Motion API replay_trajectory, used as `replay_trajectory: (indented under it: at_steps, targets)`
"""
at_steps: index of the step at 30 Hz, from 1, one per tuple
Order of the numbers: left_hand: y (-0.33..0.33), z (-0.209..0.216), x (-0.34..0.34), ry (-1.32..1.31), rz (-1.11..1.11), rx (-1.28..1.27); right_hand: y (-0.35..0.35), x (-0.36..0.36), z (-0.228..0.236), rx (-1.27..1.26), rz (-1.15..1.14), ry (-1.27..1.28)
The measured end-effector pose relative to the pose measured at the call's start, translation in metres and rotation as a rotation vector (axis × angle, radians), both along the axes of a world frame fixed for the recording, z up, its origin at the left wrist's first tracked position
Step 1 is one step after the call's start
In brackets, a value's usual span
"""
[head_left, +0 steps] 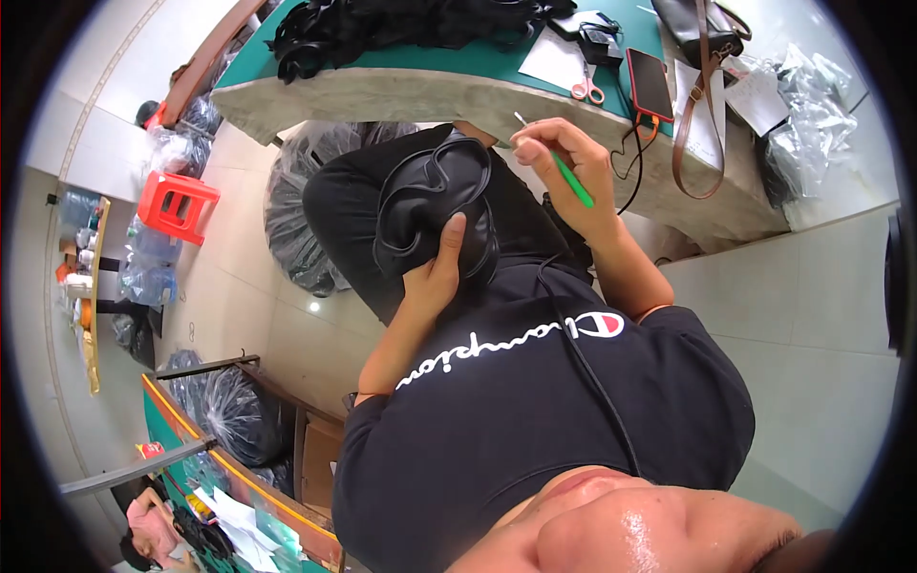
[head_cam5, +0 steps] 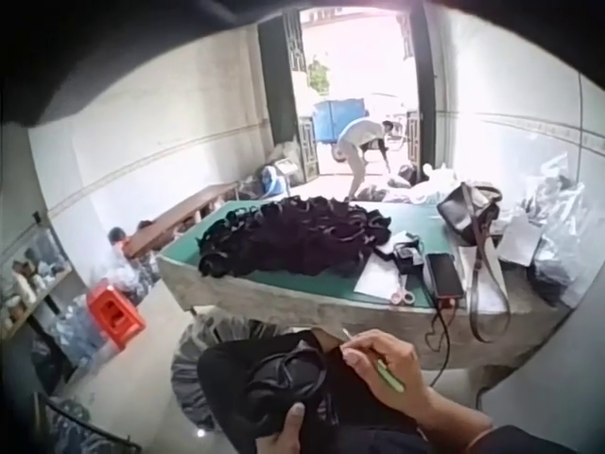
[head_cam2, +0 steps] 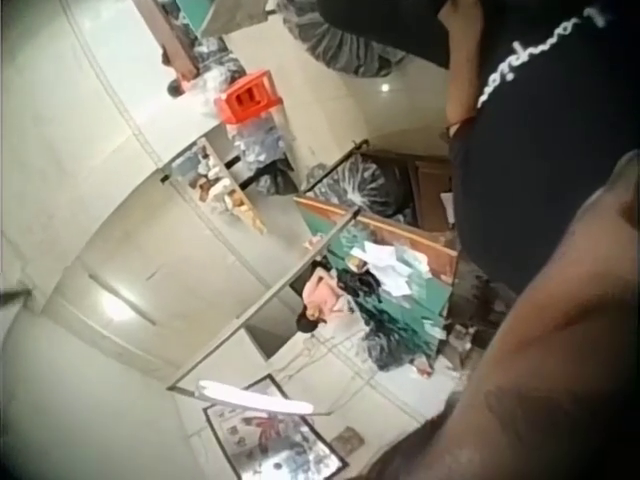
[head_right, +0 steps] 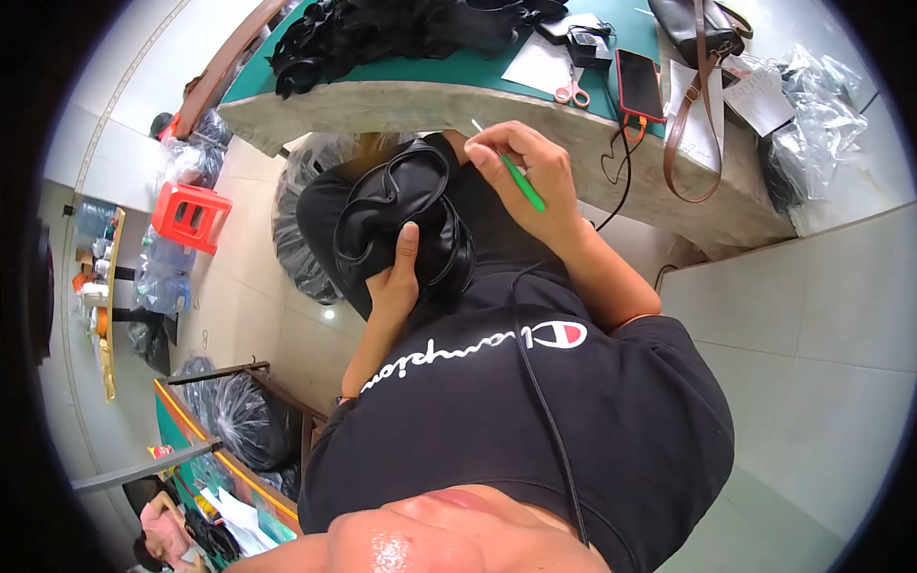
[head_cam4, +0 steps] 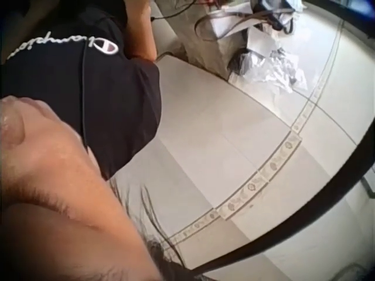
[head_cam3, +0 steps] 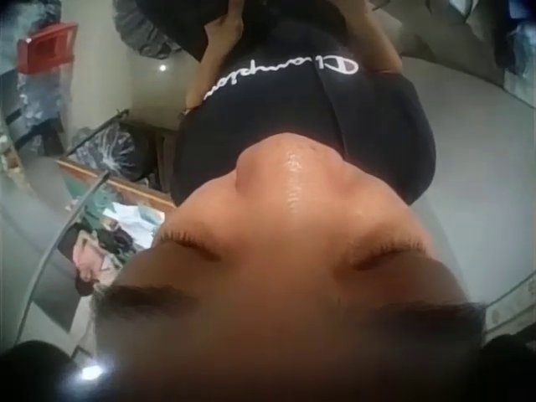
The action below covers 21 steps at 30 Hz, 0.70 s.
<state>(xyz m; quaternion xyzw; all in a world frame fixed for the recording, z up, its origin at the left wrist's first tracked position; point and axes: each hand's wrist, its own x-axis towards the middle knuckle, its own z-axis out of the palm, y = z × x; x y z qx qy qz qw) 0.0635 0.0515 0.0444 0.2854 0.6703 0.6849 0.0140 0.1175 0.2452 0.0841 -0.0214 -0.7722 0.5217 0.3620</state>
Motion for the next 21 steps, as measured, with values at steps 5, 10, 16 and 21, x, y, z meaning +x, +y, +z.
replay_trajectory:
  at_steps: [5, 10, 16, 21]
  targets:
    - [-0.001, 0.004, 0.000, 0.112, -0.046, -0.036, -0.008, 0.002, 0.009, 0.063, 0.087, -0.189]
    - [-0.004, -0.003, -0.002, 0.310, 0.010, -0.140, -0.003, -0.008, 0.004, 0.166, 0.124, -0.227]
    - [-0.006, -0.005, -0.003, 0.446, -0.003, -0.226, 0.007, 0.000, 0.009, 0.614, 0.186, -0.226]
    - [0.002, 0.000, -0.006, 0.563, -0.028, -0.166, 0.014, 0.003, 0.008, 0.727, 0.245, -0.331]
